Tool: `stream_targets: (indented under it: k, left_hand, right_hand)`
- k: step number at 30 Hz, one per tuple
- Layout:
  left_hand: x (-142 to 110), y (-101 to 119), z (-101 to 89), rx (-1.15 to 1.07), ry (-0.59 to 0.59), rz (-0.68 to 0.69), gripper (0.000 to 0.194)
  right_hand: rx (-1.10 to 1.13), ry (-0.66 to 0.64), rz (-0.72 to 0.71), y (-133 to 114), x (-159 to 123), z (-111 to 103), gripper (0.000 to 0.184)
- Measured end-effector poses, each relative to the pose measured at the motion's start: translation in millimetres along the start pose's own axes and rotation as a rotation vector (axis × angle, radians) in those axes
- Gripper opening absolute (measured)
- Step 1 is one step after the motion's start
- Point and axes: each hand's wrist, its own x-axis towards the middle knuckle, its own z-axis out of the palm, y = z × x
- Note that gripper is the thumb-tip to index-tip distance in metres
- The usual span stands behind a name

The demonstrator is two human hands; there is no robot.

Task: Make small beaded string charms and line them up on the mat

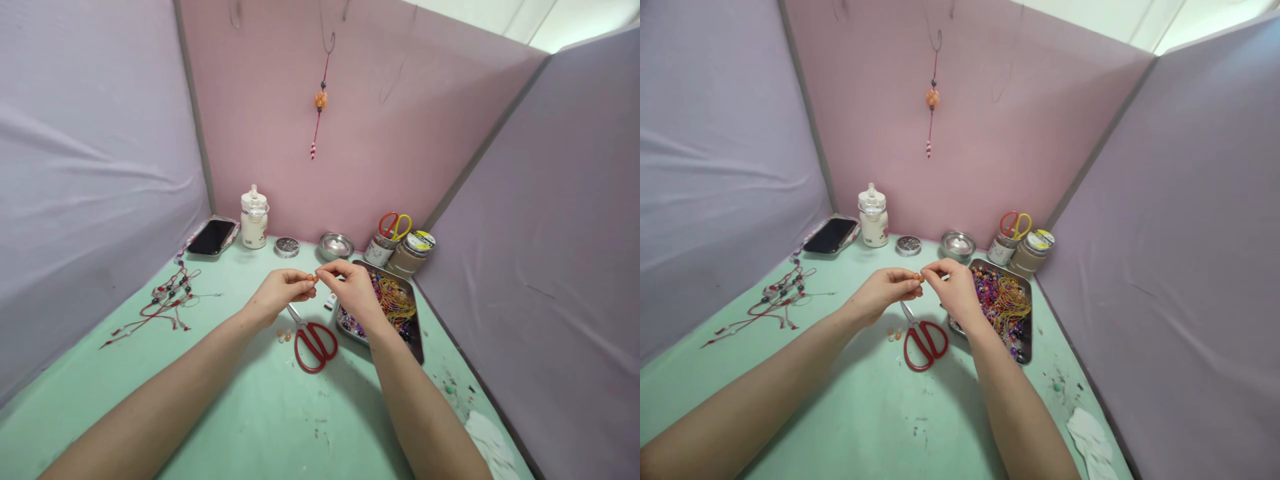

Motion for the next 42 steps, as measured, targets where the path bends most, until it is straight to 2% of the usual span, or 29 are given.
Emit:
stream_targets:
  k: [4, 19, 25, 32, 42]
  left_hand:
    - [0.5, -1.4, 0.8, -0.001, -0.012, -0.02, 0.026]
    - [-1.8, -1.0, 2.3, 0.098, -0.047, -0.004, 0.011]
    - [-4.1, 2.7, 3.5, 0.116, -0.063, 0.006, 0.011]
    - [-3.1, 3.4, -2.0, 0.108, -0.111, -0.045, 0.016]
    - [-4.7, 6.8, -2.5, 0.175, -0.133, -0.077, 0.012]
  right_hand:
    - [-0.009, 0.025, -0.011, -2.1, -0.5, -0.4, 0.013]
    - [-0.04, -0.056, 0.022, -3.0, -1.5, -0.7, 0.01]
    - [-0.041, -0.079, 0.015, -4.1, -2.7, -0.4, 0.01]
    - [-0.053, -0.119, -0.014, -0.8, -2.4, -2.1, 0.011]
    - [-0.088, -0.174, 0.014, -2.3, -3.6, -1.3, 0.012]
